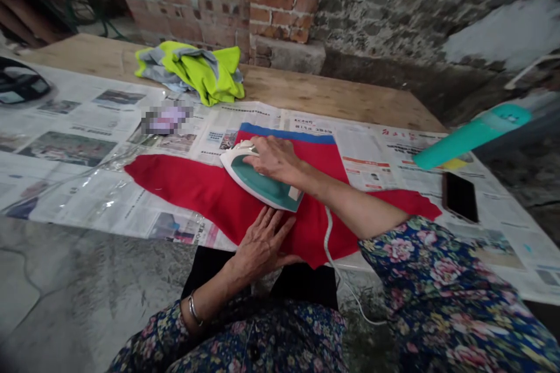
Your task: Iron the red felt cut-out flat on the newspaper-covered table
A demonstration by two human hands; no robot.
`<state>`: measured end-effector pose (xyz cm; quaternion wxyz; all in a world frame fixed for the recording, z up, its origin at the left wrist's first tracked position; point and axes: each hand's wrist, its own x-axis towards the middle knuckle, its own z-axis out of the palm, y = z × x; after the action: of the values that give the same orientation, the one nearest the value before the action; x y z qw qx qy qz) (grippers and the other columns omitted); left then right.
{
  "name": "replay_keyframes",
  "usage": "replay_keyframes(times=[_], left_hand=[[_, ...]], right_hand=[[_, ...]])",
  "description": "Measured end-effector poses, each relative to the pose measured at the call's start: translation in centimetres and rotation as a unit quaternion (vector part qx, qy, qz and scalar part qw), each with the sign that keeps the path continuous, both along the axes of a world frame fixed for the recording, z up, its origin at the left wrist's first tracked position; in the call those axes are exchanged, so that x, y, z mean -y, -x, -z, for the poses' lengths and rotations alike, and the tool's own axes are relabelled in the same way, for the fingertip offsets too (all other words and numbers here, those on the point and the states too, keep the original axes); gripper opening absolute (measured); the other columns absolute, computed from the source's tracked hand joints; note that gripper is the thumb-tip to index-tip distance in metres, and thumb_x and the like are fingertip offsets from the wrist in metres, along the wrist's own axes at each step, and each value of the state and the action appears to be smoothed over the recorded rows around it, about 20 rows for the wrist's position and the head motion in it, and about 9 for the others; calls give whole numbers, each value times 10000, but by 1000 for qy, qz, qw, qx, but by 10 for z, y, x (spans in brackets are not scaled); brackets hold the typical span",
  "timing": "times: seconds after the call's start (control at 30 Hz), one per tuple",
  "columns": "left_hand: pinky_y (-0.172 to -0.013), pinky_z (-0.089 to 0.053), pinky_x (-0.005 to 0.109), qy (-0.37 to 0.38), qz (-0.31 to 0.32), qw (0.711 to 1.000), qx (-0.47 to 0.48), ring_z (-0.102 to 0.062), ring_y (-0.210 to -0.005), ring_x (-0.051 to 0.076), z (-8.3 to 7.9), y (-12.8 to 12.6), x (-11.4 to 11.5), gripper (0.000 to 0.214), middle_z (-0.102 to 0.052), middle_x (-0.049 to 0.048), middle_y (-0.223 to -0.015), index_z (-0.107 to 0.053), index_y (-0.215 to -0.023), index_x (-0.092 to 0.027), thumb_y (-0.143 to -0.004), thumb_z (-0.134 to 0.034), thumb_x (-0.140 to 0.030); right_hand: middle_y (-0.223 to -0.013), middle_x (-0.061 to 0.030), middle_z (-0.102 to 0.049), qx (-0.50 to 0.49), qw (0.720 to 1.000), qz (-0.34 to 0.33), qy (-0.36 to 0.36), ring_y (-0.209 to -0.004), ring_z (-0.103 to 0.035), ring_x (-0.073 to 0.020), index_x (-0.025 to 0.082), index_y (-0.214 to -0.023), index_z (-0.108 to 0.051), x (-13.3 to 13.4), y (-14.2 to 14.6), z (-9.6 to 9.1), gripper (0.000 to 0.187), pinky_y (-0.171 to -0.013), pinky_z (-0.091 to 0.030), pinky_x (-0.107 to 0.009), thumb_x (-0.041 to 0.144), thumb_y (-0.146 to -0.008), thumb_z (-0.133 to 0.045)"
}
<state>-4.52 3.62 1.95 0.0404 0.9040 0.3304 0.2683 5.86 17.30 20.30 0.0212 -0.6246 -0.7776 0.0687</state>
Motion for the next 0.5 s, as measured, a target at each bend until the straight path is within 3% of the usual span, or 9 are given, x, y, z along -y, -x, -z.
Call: replay_keyframes(times=[0.1, 0.3, 0.4, 0.5], left_hand=[[-1285, -452, 490, -19, 29, 999, 10, -584, -1509, 351, 1, 1, 2, 819, -676, 228, -1527, -605, -1525, -110, -979, -673, -716], [-1227, -519, 467, -29, 66, 997, 41, -637, -1459, 319, 0, 6, 0, 578, -743, 204, -1427, -686, -1402, -123, -1036, -671, -571], [-1157, -576, 446, -57, 63, 990, 115, -739, -1300, 295, 0, 6, -2, 426, -802, 168, -1246, -736, -1217, -149, -1035, -676, -531], [-1030, -629, 410, -64, 74, 967, 233, -786, -993, 231, -3, 7, -3, 265, -792, 103, -1019, -703, -1020, -194, -1042, -674, -457]], right_hand=[[-1335, -132, -789, -5, 1000, 22, 0, -1259, -704, -359, 235, -1371, -747, 0, -6, 7, 472, -1017, -543, -444, 509, -1010, -618], [-1269, -168, -778, -38, 990, 124, -58, -1211, -692, -360, 189, -1267, -754, -39, -27, 13, 423, -1000, -545, -456, 466, -963, -656], [-1116, -147, -788, -87, 982, 165, -40, -1130, -708, -332, 172, -1169, -759, -46, -31, 5, 321, -939, -557, -412, 384, -935, -705], [-846, -70, -748, -171, 971, 167, 5, -942, -729, -289, 167, -1145, -748, -34, -26, -4, 299, -804, -560, -348, 309, -886, -795]])
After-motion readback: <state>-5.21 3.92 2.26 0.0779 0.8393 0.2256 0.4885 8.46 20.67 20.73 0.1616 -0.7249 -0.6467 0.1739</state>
